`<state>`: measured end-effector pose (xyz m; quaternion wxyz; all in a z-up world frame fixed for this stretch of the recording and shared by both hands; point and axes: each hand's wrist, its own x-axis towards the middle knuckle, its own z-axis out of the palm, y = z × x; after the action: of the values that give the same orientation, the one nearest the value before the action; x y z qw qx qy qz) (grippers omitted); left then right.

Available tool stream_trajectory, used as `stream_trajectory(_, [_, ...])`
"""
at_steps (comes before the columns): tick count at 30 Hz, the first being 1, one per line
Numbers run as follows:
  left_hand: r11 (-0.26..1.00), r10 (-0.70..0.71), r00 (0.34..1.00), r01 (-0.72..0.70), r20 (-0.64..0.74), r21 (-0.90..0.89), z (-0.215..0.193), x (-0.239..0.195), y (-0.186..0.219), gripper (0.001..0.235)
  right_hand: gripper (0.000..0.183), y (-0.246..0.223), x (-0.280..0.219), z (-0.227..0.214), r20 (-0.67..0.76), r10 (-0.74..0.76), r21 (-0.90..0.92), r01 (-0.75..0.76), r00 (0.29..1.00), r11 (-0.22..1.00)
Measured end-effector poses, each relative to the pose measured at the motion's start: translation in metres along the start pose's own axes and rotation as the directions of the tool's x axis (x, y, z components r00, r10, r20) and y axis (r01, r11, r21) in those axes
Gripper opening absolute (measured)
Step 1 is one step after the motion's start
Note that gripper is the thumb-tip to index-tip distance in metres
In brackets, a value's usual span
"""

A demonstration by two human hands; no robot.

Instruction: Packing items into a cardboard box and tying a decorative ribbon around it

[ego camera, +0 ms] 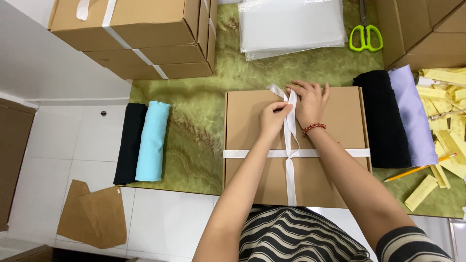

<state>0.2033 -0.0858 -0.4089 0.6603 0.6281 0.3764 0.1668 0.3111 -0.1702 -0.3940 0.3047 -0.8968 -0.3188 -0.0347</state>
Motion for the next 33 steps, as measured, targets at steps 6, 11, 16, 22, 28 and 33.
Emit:
stream_trajectory(6, [0.999,0.041,0.999,-0.04,0.035,-0.032,0.0,0.013,-0.004,0.024,0.016,0.004,-0.004,0.005,-0.085,-0.057,0.067,0.063,0.995,0.996])
stream_trajectory(11, [0.996,-0.016,0.997,0.022,0.07,-0.082,-0.013,0.0,0.021,0.027,0.013,-0.002,-0.012,-0.002,-0.196,-0.138,0.137,0.166,0.971,0.977])
stream_trajectory(16, [0.974,-0.07,0.992,0.091,0.105,-0.21,-0.009,0.012,0.009,0.039,0.012,-0.024,-0.023,-0.027,-0.323,-0.217,0.199,0.291,0.921,0.936])
stream_trajectory(22, [0.931,-0.063,0.98,0.125,0.187,-0.342,-0.022,0.025,0.051,0.04,0.014,-0.023,-0.03,-0.029,-0.358,-0.217,0.23,0.311,0.908,0.922])
stream_trajectory(28, [0.981,-0.049,0.935,0.111,0.35,-0.161,-0.036,0.037,0.078,0.038,0.014,-0.025,-0.032,-0.038,-0.381,-0.251,0.277,0.369,0.89,0.887])
stream_trajectory(33, [0.999,0.001,0.934,0.011,0.357,-0.03,-0.04,0.059,0.092,0.031,0.012,-0.031,-0.041,-0.039,-0.374,-0.254,0.287,0.372,0.892,0.883])
